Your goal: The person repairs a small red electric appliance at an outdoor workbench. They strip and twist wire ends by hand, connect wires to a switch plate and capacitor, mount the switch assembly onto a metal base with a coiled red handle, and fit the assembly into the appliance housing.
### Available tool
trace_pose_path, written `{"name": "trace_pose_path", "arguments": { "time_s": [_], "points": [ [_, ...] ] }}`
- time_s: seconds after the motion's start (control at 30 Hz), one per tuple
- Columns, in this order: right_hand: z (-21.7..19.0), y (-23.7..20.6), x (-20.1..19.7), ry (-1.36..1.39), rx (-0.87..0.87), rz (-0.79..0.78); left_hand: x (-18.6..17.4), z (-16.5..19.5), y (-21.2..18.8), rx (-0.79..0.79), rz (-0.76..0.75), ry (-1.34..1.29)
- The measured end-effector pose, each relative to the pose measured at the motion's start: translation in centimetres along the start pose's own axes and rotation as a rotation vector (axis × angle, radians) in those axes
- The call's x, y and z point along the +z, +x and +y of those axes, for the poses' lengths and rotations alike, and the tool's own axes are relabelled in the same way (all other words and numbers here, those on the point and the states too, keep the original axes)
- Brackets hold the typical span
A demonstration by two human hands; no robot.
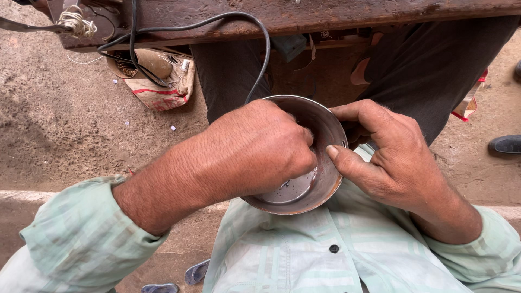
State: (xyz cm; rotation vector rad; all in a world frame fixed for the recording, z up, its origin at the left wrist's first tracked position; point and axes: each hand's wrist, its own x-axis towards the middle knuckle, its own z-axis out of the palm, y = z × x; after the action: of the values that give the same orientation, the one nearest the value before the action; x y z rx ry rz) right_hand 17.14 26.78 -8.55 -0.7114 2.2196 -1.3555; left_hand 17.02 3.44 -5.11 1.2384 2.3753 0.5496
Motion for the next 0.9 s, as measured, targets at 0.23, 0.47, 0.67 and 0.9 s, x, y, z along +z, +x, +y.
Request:
{"name": "trace_pose_path", "arguments": {
  "time_s": [0.23, 0.47, 0.67, 0.9],
  "points": [
    [0.0, -0.2, 0.1, -0.02, 0.016, 0.01, -1.2, 0.2, -0.4, -0.069, 0.018, 0.079],
    [0.3, -0.2, 0.1, -0.043, -0.002, 0.011, -0.6, 0.1, 0.3, -0.018, 0.015, 0.008],
    [0.3, -0.2, 0.2, -0.04, -0.007, 0.015, 0.4, 0.6, 0.6, 0.034, 0.009, 0.15],
    [0.0, -0.1, 0.2, -0.017, 0.004, 0.019, 0.2, 0.2, 0.1, 0.019, -0.004, 0.062]
  ]
}}
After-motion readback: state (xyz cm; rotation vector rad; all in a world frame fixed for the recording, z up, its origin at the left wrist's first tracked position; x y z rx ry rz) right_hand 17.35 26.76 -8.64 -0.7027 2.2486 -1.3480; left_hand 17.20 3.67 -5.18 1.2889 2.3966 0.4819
